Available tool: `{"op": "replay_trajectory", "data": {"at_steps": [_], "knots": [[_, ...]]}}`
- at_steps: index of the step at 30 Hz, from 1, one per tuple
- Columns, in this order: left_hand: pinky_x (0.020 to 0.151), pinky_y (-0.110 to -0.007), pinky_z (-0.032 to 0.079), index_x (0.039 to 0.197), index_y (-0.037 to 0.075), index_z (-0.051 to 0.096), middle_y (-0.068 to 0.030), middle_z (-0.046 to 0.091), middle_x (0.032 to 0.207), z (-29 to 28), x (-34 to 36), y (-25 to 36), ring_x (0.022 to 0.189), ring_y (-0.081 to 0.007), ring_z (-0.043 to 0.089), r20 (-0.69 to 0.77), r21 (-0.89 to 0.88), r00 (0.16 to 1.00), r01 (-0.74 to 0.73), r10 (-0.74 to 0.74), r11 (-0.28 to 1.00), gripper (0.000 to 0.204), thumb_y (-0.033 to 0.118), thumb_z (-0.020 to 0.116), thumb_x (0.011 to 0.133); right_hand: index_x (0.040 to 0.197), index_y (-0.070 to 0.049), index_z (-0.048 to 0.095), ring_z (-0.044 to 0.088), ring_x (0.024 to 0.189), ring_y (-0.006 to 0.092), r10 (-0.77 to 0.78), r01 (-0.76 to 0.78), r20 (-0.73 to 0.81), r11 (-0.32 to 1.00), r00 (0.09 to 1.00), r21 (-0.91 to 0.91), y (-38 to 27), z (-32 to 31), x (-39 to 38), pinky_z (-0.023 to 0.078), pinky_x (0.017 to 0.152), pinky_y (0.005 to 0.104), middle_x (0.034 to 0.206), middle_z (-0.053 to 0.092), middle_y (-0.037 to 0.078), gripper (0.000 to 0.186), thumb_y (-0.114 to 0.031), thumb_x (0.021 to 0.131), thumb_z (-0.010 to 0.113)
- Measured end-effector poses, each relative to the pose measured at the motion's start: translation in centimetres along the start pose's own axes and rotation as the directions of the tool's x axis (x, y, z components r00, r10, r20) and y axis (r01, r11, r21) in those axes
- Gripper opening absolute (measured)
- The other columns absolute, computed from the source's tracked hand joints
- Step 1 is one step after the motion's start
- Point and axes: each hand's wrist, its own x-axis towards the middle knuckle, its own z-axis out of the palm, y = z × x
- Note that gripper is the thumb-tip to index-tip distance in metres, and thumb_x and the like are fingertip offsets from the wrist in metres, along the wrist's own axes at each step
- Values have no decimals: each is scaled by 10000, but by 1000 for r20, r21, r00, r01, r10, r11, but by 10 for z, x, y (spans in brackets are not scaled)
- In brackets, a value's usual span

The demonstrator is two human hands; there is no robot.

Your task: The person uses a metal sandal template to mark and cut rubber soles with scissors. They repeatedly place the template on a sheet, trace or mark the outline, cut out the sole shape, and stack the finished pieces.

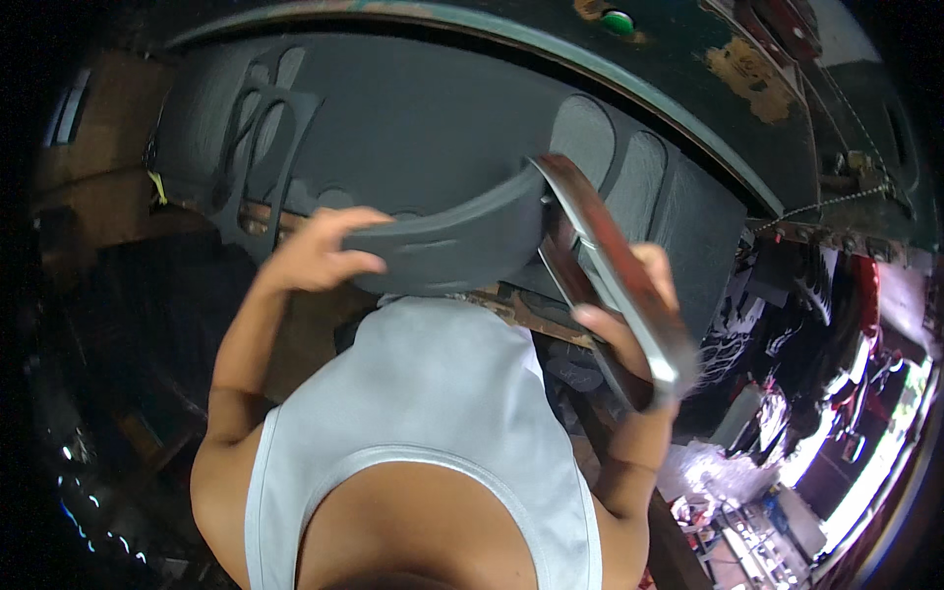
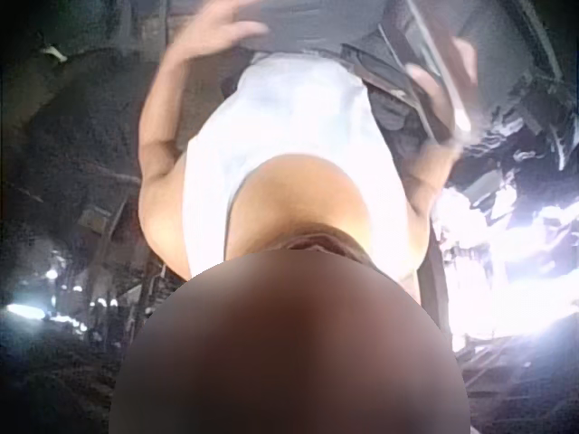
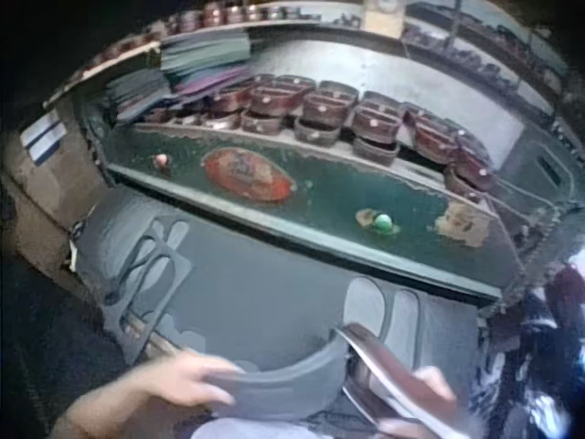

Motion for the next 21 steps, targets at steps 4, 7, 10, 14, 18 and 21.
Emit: {"op": "replay_trajectory", "data": {"at_steps": [4,7,10,14,18,21], "knots": [[1067,-335,441,1297,-37,643,-82,678,1220,-100,-62,-47,1168,-196,616,-189,-264,915,302,-357,916,523,210,804,864,1171,-42,502,420,700,48,15,28,-89,884,996,466,21,-86,-21,347,653,214,808,442,-58,469,-218,828,769],[1092,-333,414,1348,-31,611,-78,653,1261,-96,-66,-82,1201,-184,588,-250,-255,938,176,-241,951,612,271,817,858,1277,-91,487,487,765,116,-82,54,-339,994,937,-91,66,-97,-13,425,729,250,914,502,-17,487,-179,879,753],[1077,-321,420,1335,-24,617,-75,652,1277,-43,-22,-92,1208,-174,577,-380,-160,918,58,-116,985,538,150,815,866,1308,-102,449,605,981,301,298,-340,-477,940,827,-3,120,-70,24,491,861,395,1010,588,145,350,-135,984,576],[929,-315,473,1227,-29,659,-90,648,1089,0,22,-81,1019,-184,620,-357,128,933,-2,48,992,443,52,812,819,1308,-65,373,658,1040,536,129,-360,-524,858,842,-366,154,-35,50,496,848,539,1069,648,377,374,7,977,532],[878,-325,499,1194,2,691,-119,643,1047,20,25,-82,970,-243,641,-431,208,895,-23,113,978,396,8,799,813,1309,-43,404,662,967,513,36,-260,-420,832,907,-490,154,-12,54,503,863,528,1044,674,323,457,2,913,628],[883,-328,501,1186,13,697,-122,647,1065,30,22,-96,978,-249,639,-464,244,868,-66,177,967,407,-16,808,795,1299,-16,469,657,918,431,48,-199,-260,780,964,-594,148,4,59,490,874,487,971,682,256,516,-40,857,735]]}}
